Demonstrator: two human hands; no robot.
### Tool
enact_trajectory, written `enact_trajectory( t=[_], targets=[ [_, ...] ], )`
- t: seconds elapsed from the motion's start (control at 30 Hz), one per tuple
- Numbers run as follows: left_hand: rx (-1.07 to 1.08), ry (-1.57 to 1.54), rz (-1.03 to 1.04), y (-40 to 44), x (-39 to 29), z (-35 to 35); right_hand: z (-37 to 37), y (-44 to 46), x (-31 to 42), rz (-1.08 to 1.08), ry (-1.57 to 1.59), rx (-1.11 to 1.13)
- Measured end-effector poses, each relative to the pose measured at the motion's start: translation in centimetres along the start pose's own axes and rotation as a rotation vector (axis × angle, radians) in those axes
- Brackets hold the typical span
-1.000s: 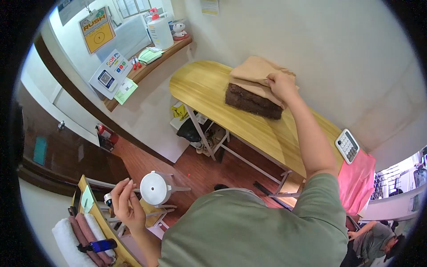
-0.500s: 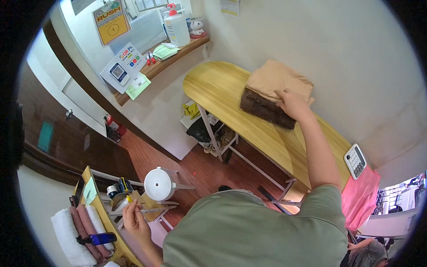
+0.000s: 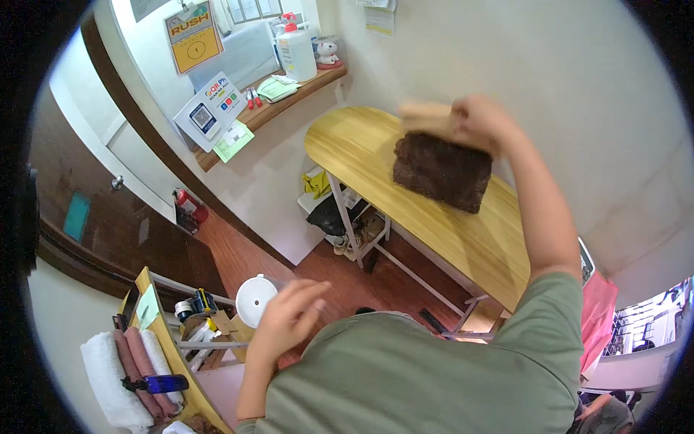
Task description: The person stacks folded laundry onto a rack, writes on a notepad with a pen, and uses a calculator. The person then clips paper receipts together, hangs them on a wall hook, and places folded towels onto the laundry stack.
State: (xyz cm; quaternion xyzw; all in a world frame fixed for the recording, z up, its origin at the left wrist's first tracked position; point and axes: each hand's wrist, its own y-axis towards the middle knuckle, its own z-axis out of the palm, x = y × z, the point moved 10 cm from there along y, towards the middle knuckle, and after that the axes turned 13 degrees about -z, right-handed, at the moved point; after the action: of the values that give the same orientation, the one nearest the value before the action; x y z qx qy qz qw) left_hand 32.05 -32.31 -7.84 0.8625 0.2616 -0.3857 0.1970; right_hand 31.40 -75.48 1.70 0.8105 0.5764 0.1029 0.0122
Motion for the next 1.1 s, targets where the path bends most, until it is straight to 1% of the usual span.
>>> enact_trajectory(
  t=[0.03,0.07,0.13,0.17,0.2,0.27,0.3,0.33,0.4,0.47,0.5,0.53,0.57,0.6,0.63,0.67,0.7,0.77,0.8,0.87,0.9,0.93,0.97,1.0,1.03,1.07,1.1],
  targets=[
    [0.081,-0.003,0.036,0.0,-0.2,1.1,2.0,-0.4,0.0,-0.049,-0.080,-0.001],
    [0.163,-0.033,0.019,0.1,-0.1,1.7,3.7,-0.6,0.0,-0.100,-0.164,0.000],
    [0.323,-0.092,-0.028,-0.2,0.3,2.7,1.5,-0.9,-0.5,-0.018,-0.236,-0.179],
    [0.337,-0.096,-0.032,-0.1,0.8,2.8,-0.5,-0.9,-1.2,0.021,-0.248,-0.283],
    [0.303,-0.111,-0.024,0.2,0.6,2.3,-2.5,-1.1,-1.9,0.066,-0.257,-0.386],
    [0.234,-0.141,0.010,1.7,-0.1,1.2,-7.5,-1.6,-1.1,-0.003,-0.369,-0.611],
    [0.288,-0.204,0.027,2.5,-0.1,1.4,-9.6,-2.4,0.8,-0.041,-0.367,-0.666],
    [0.306,-0.430,0.010,3.6,0.5,1.9,-11.5,-3.1,3.8,-0.082,-0.362,-0.717],
    [0.327,-0.886,-0.038,5.8,2.2,4.0,-13.3,-5.2,11.0,-0.180,-0.315,-0.699],
    [0.356,-1.398,-0.212,8.3,3.7,6.1,-12.4,-7.5,17.8,-0.356,-0.333,-0.727],
    [0.365,-1.655,-0.299,8.8,4.2,7.1,-10.4,-8.3,20.5,-0.411,-0.261,-0.622],
    [0.403,-1.758,-0.231,8.7,3.3,7.2,-8.3,-9.5,23.3,-0.466,-0.190,-0.518],
    [0.440,-1.860,-0.158,8.6,2.5,7.2,-5.0,-11.1,26.7,-0.620,-0.144,-0.370],
    [0.478,-1.958,-0.080,8.6,1.9,6.8,-0.5,-12.2,30.0,-0.799,-0.189,-0.190],
    [0.018,-1.450,-0.349,7.5,9.8,8.4,4.1,-13.8,33.0,-0.971,-0.202,0.004],
    [-0.044,-1.448,-0.426,6.0,10.8,8.1,7.5,-14.5,33.5,-0.932,0.279,0.110],
    [-0.047,-1.501,-0.446,5.2,10.8,7.6,9.3,-15.6,34.1,-1.042,0.292,-0.037],
    [0.046,-1.668,-0.405,4.0,9.7,6.2,11.3,-14.9,33.2,-1.081,0.444,0.034],
    [0.051,-1.695,-0.391,3.3,9.6,5.2,11.4,-14.5,32.5,-1.103,0.518,0.073],
    [-0.010,-1.678,-0.391,1.6,10.4,3.2,11.1,-10.3,26.4,-0.726,0.673,0.183],
    [-0.034,-1.665,-0.398,0.6,10.8,2.6,10.0,-8.3,22.0,-0.357,0.709,0.162],
    [-0.054,-1.660,-0.401,0.0,11.0,2.0,9.3,-5.9,16.9,-0.449,0.344,-0.206],
    [-0.084,-1.646,-0.405,-0.9,11.4,1.4,8.3,-4.6,13.2,-0.364,0.146,-0.260],
    [-0.107,-1.643,-0.403,-1.6,11.6,0.9,9.1,-3.9,8.9,-0.156,-0.055,-0.231],
    [-0.127,-1.644,-0.405,-2.2,11.9,0.5,10.6,-3.5,5.7,0.061,-0.133,0.006],
    [-0.147,-1.643,-0.409,-2.9,12.1,0.3,12.6,-2.9,3.0,0.139,-0.110,0.130],
    [-0.163,-1.640,-0.411,-3.5,12.3,0.0,15.1,-2.1,0.6,0.084,-0.028,0.201]
  ],
)
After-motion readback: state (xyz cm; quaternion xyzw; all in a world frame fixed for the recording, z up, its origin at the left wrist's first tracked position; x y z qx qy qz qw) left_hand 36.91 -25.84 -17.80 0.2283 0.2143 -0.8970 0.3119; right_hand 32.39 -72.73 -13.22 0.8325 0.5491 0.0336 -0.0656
